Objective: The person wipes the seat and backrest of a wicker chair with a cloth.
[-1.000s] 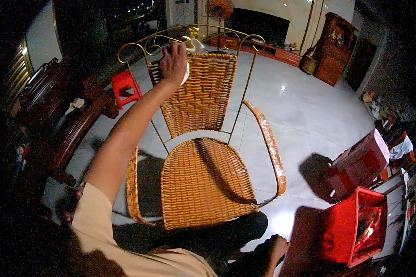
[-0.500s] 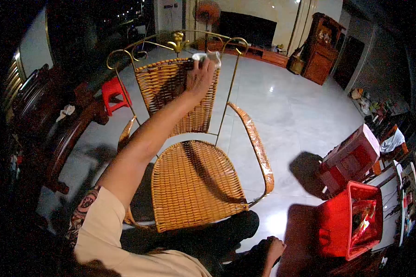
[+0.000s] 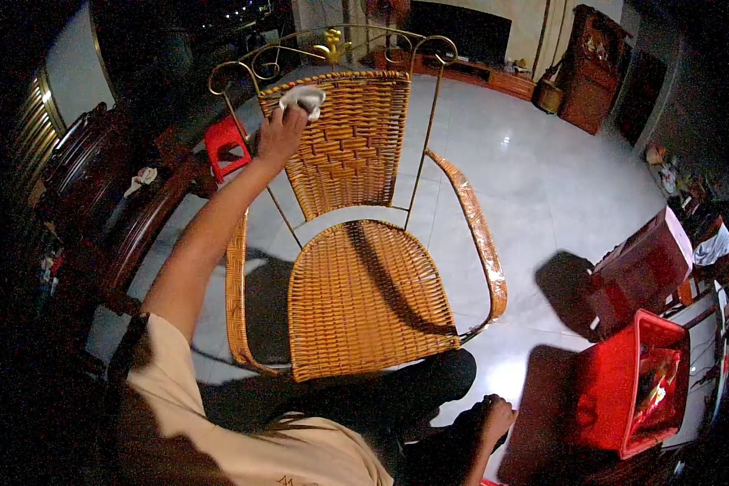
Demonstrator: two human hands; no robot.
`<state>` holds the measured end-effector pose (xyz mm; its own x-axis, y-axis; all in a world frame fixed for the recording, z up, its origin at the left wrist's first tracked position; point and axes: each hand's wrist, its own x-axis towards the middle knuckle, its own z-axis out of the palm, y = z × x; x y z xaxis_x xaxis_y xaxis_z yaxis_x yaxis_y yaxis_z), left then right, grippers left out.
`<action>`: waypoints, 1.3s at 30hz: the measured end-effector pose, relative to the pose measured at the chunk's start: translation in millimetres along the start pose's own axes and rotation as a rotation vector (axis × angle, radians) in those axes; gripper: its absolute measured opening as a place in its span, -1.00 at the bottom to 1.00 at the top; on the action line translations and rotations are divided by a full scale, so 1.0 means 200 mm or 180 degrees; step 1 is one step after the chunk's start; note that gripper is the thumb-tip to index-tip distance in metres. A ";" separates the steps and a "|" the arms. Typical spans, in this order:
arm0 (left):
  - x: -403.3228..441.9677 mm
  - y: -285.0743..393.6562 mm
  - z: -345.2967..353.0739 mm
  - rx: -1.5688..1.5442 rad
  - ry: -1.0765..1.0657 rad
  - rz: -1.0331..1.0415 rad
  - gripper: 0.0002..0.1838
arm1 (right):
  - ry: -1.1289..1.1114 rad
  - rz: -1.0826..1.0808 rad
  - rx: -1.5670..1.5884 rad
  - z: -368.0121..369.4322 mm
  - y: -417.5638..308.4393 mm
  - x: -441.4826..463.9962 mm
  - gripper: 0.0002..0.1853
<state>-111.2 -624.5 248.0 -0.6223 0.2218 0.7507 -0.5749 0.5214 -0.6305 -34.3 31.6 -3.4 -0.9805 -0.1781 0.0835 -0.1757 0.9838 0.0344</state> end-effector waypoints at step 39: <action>-1.01 1.30 -0.66 -0.2367 -0.1990 0.1935 -0.69 | 0.0912 -0.3145 0.6999 -1.55 -0.87 -0.14 -0.89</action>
<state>-64.9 -424.7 -40.9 -0.9646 0.2639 0.0013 0.2381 0.8724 -0.4268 51.7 -140.7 297.6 -0.5935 -0.2133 0.7761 -0.3619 -0.7906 -0.4940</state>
